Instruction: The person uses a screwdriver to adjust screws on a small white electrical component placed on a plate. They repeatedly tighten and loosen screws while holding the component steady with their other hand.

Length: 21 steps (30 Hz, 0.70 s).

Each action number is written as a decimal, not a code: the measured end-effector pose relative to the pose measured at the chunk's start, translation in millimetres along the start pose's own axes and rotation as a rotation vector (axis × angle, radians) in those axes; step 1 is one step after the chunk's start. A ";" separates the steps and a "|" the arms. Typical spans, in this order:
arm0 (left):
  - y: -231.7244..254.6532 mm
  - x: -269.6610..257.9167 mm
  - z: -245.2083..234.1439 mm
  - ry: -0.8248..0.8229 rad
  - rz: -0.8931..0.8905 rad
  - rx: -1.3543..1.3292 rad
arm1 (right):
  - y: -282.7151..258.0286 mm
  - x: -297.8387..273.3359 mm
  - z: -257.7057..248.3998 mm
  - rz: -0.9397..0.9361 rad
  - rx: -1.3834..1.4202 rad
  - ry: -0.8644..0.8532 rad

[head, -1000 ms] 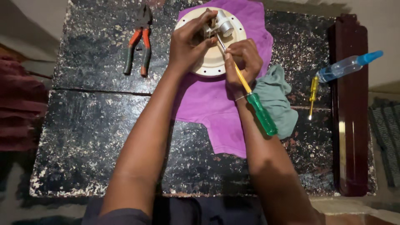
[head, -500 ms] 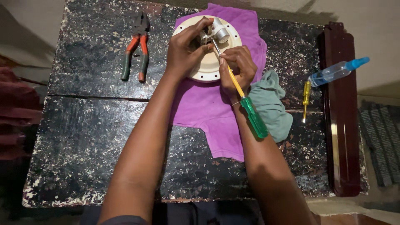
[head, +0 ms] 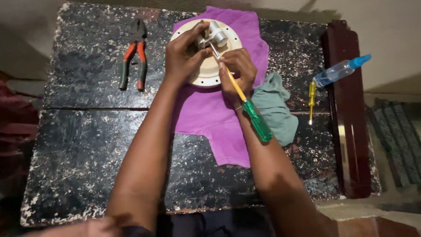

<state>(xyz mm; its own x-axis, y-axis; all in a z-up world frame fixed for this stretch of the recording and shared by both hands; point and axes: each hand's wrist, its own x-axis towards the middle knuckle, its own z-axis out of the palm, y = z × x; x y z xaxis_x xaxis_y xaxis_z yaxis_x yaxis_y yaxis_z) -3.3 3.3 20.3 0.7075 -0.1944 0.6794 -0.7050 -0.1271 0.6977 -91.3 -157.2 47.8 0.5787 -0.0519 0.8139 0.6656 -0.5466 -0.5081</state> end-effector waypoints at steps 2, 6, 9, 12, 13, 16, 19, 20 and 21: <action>-1.0 0.2 0.9 0.005 0.007 -0.012 | 2.0 1.0 -1.2 -0.007 0.006 -0.006; -1.7 0.2 0.7 0.009 -0.007 -0.002 | 5.4 -0.2 0.4 0.009 0.034 -0.020; -1.5 0.4 -0.2 0.012 -0.007 -0.004 | 4.4 -2.0 1.7 0.052 0.075 -0.014; -3.0 1.6 -0.2 0.013 -0.006 0.007 | 3.2 -0.8 0.9 0.060 0.069 -0.012; -3.7 1.3 -0.1 0.013 -0.010 0.013 | 2.4 -0.5 0.5 0.057 0.060 -0.015; -5.8 -0.6 0.6 0.019 -0.027 -0.032 | -2.8 -2.0 1.8 0.189 0.112 -0.015; -8.7 0.6 1.7 0.049 0.012 -0.027 | -2.9 0.3 1.5 0.115 0.046 -0.023; -9.4 1.3 2.0 0.048 0.018 -0.022 | -2.5 1.4 1.5 0.123 0.054 -0.023; -9.9 1.6 2.0 0.046 0.024 -0.017 | -2.5 2.2 1.8 0.131 0.062 -0.023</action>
<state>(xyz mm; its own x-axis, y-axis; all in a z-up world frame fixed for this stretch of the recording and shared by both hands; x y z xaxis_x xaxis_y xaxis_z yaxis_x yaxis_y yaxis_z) 4.7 2.3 14.1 0.6921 -0.1518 0.7056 -0.7212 -0.1066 0.6845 -90.8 -154.5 50.3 0.6727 -0.0998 0.7332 0.6111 -0.4837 -0.6265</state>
